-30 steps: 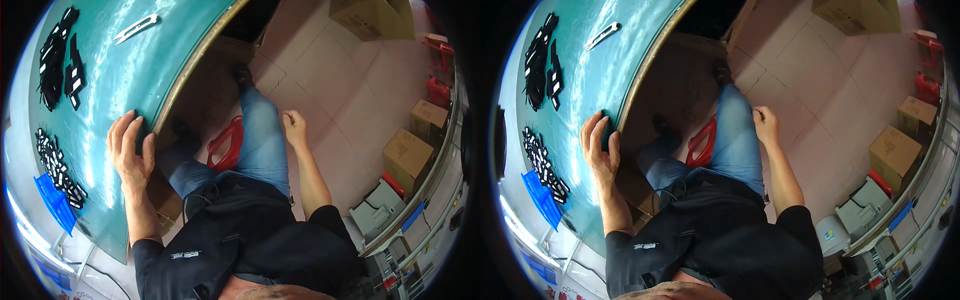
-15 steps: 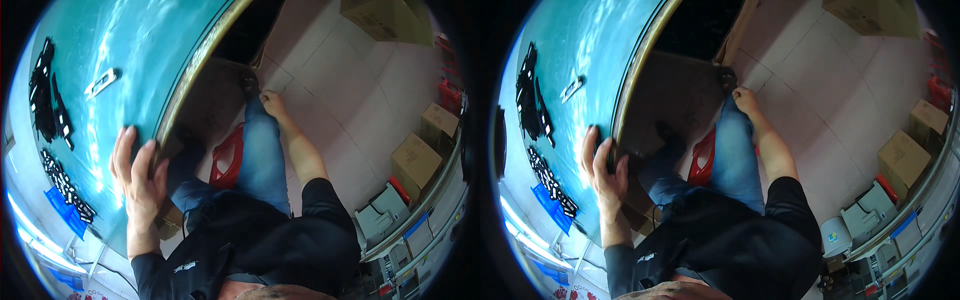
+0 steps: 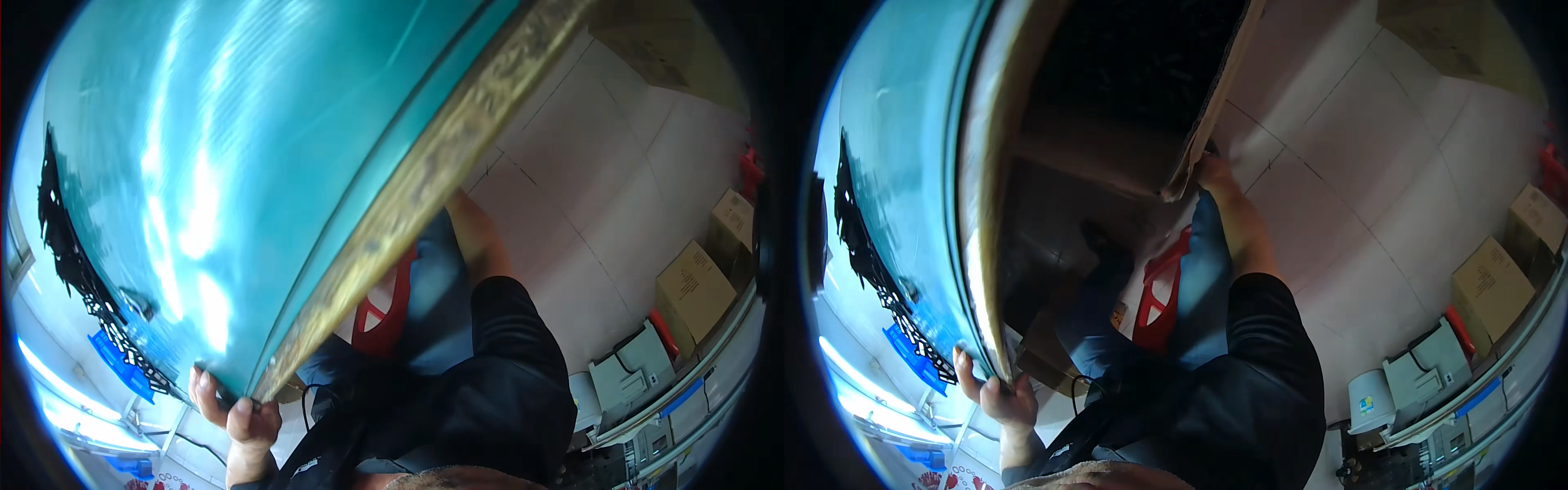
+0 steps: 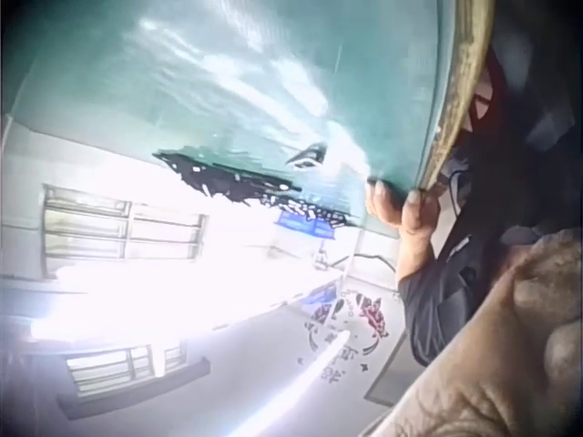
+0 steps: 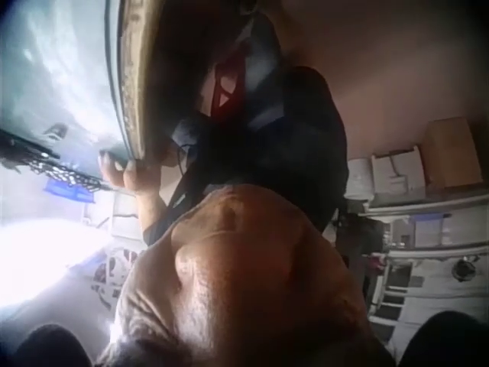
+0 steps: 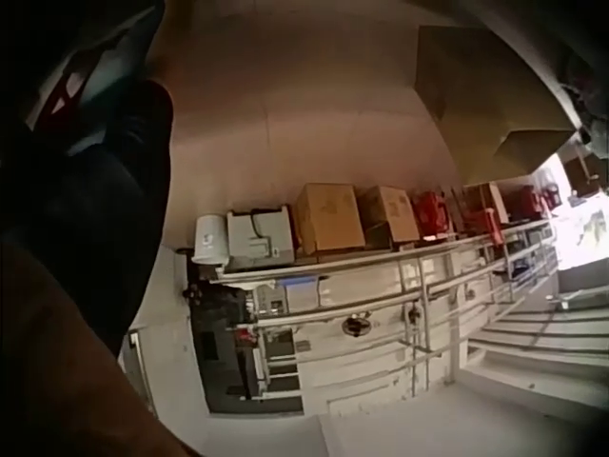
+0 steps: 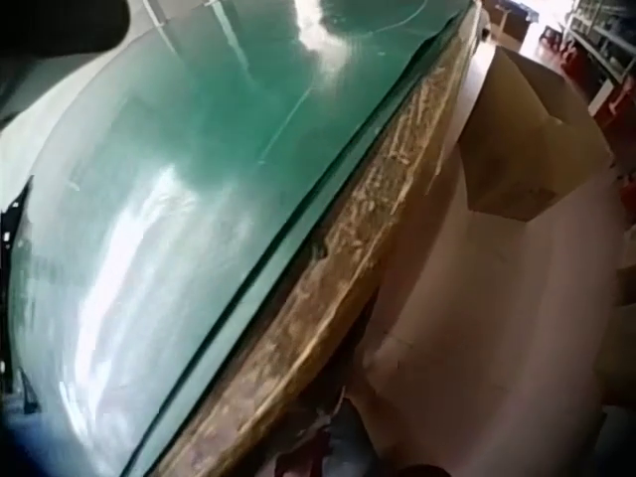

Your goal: The recorder is threading wires through small plastic frames at a workbench.

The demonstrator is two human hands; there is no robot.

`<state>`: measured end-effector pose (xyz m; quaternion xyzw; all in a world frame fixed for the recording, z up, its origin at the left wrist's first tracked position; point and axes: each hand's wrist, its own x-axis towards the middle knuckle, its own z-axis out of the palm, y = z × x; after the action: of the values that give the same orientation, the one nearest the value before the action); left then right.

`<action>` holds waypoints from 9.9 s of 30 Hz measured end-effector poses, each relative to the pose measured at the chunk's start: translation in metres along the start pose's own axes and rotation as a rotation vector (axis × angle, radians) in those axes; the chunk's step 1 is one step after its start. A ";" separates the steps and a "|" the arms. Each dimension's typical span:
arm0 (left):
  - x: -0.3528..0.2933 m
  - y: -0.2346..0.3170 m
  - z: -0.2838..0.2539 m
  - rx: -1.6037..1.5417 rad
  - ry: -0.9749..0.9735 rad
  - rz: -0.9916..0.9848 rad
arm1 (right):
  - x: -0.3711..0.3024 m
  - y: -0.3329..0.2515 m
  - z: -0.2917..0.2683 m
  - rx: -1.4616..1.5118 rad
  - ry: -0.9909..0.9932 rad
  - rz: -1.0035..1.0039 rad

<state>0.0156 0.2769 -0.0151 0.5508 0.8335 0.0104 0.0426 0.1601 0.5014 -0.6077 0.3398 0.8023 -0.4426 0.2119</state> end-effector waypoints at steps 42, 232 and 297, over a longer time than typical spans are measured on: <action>0.017 0.006 0.000 -0.137 0.297 0.073 | -0.364 -0.114 -0.083 0.659 0.486 0.133; -0.356 -0.120 -0.016 -1.614 -0.128 0.054 | -0.270 -0.517 -0.209 0.151 0.461 -0.939; -0.014 -0.238 -0.001 -0.384 0.601 -0.731 | -0.276 -0.527 -0.202 0.199 0.521 -0.928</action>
<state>-0.1974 0.1701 -0.0281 0.1781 0.9301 0.3060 -0.0979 -0.0468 0.3767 -0.0278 0.0669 0.8482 -0.4648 -0.2451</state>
